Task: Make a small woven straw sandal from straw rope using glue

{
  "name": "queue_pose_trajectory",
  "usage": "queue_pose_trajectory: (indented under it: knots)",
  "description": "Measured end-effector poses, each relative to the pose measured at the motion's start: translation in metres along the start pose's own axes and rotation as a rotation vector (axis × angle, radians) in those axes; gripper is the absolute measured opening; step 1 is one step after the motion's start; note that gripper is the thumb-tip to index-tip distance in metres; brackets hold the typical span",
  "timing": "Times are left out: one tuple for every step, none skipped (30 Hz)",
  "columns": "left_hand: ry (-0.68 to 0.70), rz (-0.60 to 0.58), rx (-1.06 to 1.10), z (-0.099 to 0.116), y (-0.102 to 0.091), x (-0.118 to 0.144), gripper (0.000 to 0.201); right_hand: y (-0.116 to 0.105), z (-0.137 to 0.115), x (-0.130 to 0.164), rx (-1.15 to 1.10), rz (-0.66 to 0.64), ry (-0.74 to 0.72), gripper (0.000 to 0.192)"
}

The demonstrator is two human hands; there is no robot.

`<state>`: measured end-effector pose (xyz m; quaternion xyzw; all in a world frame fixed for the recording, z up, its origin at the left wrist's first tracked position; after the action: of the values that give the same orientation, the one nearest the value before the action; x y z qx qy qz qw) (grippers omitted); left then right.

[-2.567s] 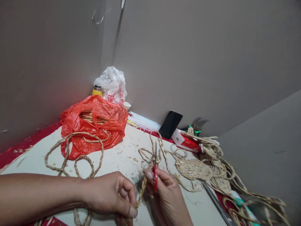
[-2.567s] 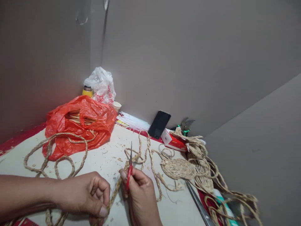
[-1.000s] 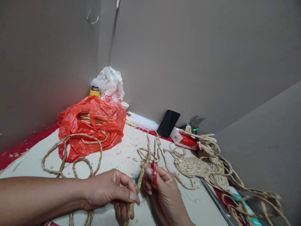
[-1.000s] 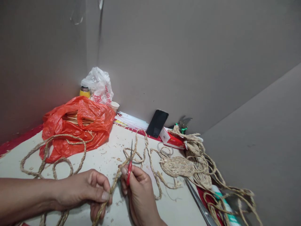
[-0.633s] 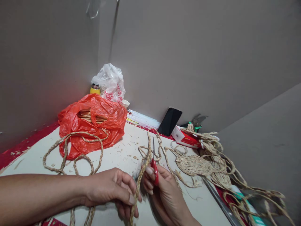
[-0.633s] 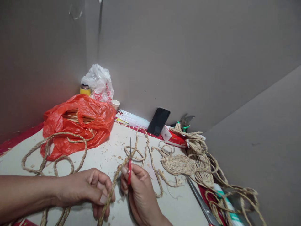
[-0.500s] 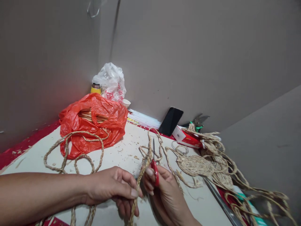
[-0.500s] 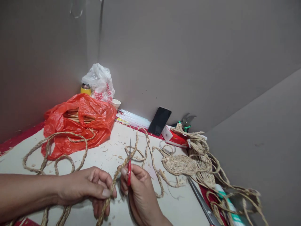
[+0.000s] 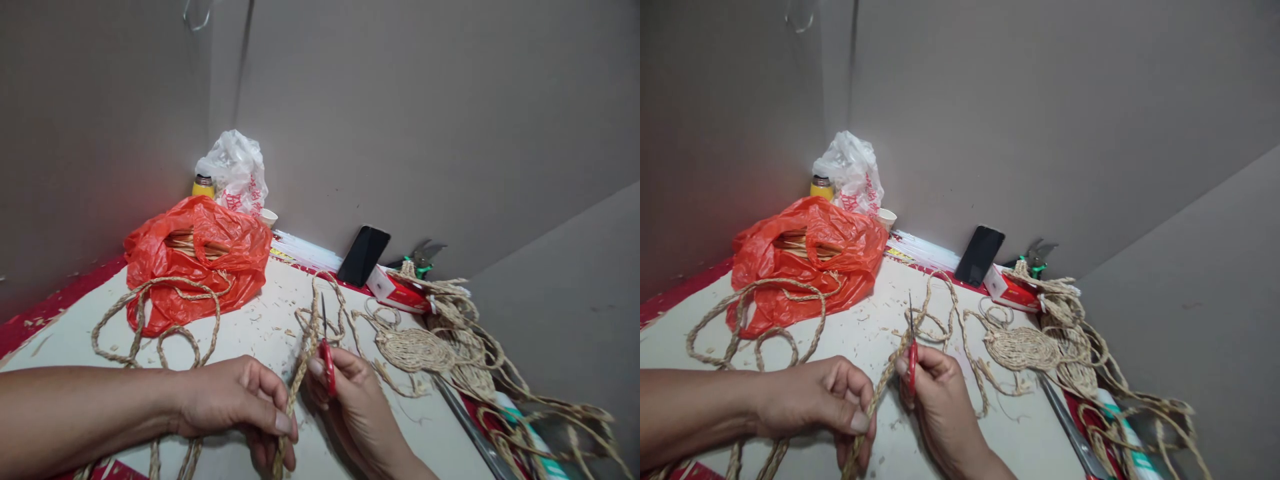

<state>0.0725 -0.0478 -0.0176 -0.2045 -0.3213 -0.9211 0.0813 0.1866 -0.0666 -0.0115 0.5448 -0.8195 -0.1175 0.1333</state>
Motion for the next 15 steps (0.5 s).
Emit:
queue_pose_trajectory:
  knots:
    - [0.005,0.012,0.013,0.000,-0.001,0.000,0.030,0.001,0.000,0.001,0.010,-0.016,0.004,0.029]
    - [0.020,0.034,0.033,0.001,-0.003,0.000,0.031,0.003,0.000,0.002,0.021,-0.031,0.010,0.028]
    - [0.045,0.059,0.055,0.003,-0.006,-0.001,0.032,0.004,0.001,0.003,0.032,-0.045,0.021,0.027]
    - [0.074,0.085,0.074,0.005,-0.009,-0.001,0.032,0.006,0.002,0.004,0.044,-0.063,0.034,0.025]
    - [0.106,0.110,0.087,0.008,-0.012,-0.001,0.033,0.008,0.003,0.005,0.057,-0.079,0.044,0.024]
    - [0.134,0.125,0.092,0.010,-0.014,-0.001,0.032,0.009,0.004,0.006,0.071,-0.089,0.049,0.023]
    - [0.153,0.130,0.095,0.011,-0.015,-0.001,0.031,0.009,0.005,0.006,0.085,-0.091,0.049,0.023]
    - [0.161,0.129,0.097,0.012,-0.016,-0.001,0.031,0.008,0.005,0.006,0.098,-0.085,0.042,0.024]
    - [0.162,0.125,0.102,0.013,-0.016,-0.001,0.029,0.007,0.005,0.005,0.107,-0.075,0.031,0.025]
    - [0.156,0.121,0.109,0.013,-0.016,0.000,0.028,0.005,0.005,0.004,0.105,-0.057,0.020,0.026]
    - [0.147,0.117,0.119,0.012,-0.016,0.000,0.026,0.003,0.004,0.003,0.092,-0.038,0.014,0.027]
    - [0.134,0.112,0.131,0.012,-0.016,0.000,0.025,0.002,0.004,0.002,0.070,-0.020,0.012,0.027]
    - [0.120,0.103,0.144,0.011,-0.016,0.000,0.023,0.000,0.003,0.000,0.044,-0.004,0.011,0.028]
    - [0.106,0.092,0.155,0.010,-0.015,0.000,0.022,-0.001,0.003,-0.001,0.015,0.006,0.012,0.028]
    - [0.092,0.080,0.165,0.010,-0.015,0.000,0.022,-0.001,0.002,-0.002,-0.014,0.010,0.016,0.028]
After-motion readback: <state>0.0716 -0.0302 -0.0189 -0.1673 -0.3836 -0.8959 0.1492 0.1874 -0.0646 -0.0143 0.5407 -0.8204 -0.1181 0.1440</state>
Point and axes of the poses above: each hand's wrist, its own x-axis away from the middle knuckle, its own y-axis out of the palm, z = x × y, the point moved 8 cm from there along -x, towards the middle knuckle, and after that the axes turned 6 degrees about -y, right-handed, at the moved point
